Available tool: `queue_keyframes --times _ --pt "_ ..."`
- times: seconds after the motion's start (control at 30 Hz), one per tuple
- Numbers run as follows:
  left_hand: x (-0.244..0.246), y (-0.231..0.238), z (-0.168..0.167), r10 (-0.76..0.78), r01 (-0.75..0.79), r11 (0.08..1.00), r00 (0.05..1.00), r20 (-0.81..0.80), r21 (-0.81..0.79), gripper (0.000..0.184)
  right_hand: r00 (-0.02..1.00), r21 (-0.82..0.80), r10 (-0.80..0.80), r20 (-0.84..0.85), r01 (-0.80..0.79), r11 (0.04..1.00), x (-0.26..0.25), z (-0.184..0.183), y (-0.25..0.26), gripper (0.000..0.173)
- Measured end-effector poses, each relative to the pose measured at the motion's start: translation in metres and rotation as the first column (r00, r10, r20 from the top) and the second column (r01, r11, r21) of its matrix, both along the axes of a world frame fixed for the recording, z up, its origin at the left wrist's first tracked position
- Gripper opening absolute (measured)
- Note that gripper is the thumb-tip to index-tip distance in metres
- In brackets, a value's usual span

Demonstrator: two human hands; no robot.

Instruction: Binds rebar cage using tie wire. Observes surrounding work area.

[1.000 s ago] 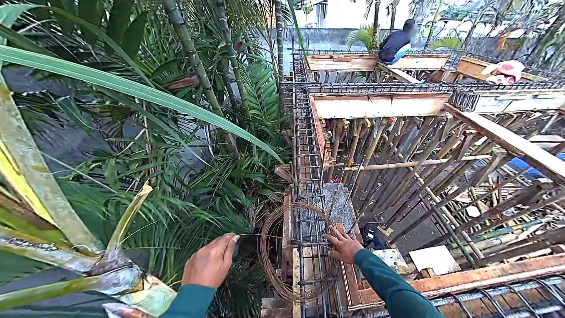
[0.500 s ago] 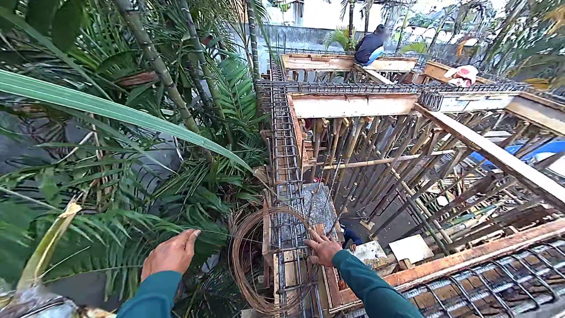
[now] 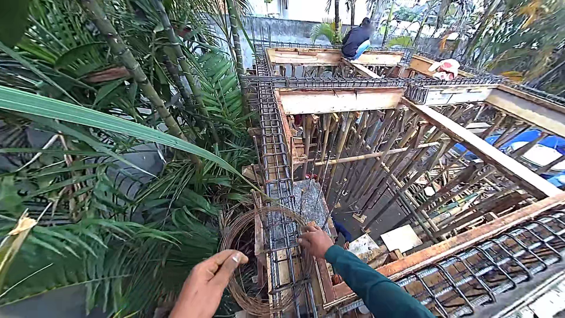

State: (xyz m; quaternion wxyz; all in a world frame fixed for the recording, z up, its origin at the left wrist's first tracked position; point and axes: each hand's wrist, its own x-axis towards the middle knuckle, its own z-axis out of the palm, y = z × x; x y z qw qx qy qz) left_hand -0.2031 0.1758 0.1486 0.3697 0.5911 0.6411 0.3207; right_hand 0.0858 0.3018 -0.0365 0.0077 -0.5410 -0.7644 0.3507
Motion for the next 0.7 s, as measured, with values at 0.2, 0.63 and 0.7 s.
queue_keyframes --times 0.2,0.63,0.7 --pt "0.030 -0.027 0.018 -0.074 0.180 0.967 0.878 0.472 -0.182 0.038 0.977 0.016 -0.194 0.089 0.194 0.981 -0.008 0.056 -0.006 0.066" --pt "0.123 -0.011 -0.187 -0.535 0.395 0.832 0.758 -0.373 -0.390 0.072 0.855 -0.297 -0.509 -0.102 0.462 0.836 0.022 0.066 -0.037 0.063" --pt "0.130 -0.019 -0.196 -0.526 0.358 0.838 0.731 -0.435 -0.412 0.070 0.871 -0.270 -0.484 -0.087 0.448 0.853 0.015 0.085 -0.045 0.061"
